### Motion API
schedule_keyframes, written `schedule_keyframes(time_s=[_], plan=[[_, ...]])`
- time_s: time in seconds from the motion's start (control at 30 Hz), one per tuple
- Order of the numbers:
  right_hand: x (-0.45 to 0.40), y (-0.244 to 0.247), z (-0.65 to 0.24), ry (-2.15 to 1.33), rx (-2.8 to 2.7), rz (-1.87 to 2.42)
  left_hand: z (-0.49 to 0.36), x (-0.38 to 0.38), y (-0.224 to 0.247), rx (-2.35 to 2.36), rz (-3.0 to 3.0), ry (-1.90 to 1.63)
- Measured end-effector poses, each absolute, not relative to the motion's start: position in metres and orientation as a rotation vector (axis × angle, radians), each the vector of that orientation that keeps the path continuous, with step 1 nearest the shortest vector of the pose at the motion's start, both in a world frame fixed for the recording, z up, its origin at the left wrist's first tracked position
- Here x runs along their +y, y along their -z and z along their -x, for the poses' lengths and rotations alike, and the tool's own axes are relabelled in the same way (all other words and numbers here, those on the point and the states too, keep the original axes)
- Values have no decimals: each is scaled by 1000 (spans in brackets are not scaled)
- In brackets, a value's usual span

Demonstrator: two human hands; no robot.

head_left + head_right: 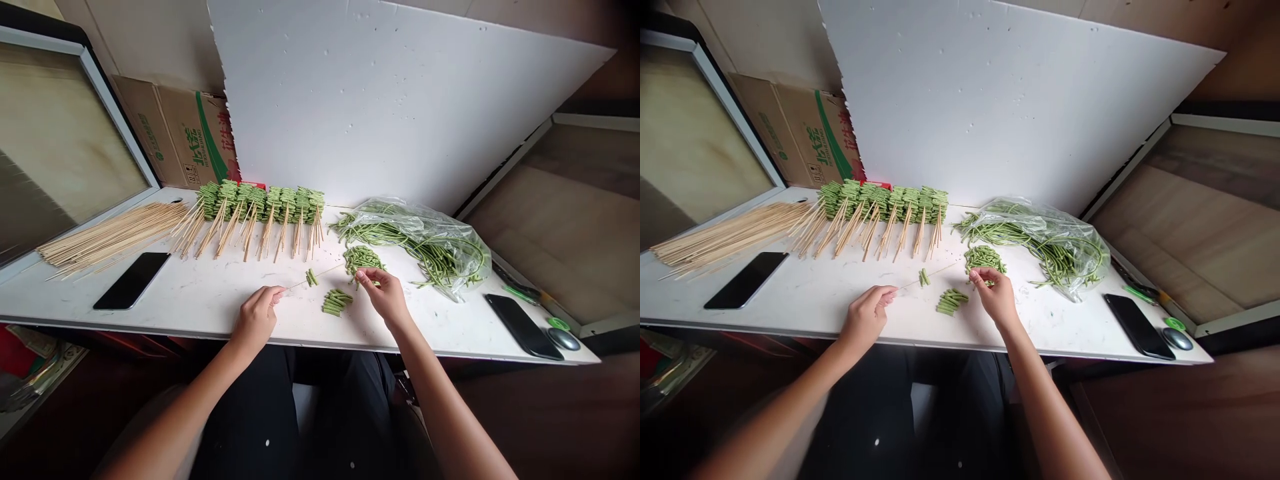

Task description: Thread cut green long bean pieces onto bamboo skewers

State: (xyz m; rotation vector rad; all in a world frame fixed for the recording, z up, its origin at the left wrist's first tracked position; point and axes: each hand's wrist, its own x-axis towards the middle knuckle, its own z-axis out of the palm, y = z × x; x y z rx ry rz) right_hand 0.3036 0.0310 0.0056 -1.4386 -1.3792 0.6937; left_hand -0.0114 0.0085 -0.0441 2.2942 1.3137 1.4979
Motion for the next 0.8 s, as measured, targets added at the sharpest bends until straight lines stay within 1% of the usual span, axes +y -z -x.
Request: schedule_keyframes(time_s=[0.1, 0.3, 0.63, 0.8], plan=[[31, -4, -298, -904, -1177, 1296, 11, 7, 45, 1273, -2354, -1523], [28, -10, -289, -1207, -943, 1117, 11, 6, 44, 1240, -2410, -1579], [24, -15, -281, -1337, -890, 1069, 12, 9, 48, 1209, -2446, -1603], [23, -15, -280, -1324, -913, 1080, 14, 9, 50, 1224, -2461, -1578]])
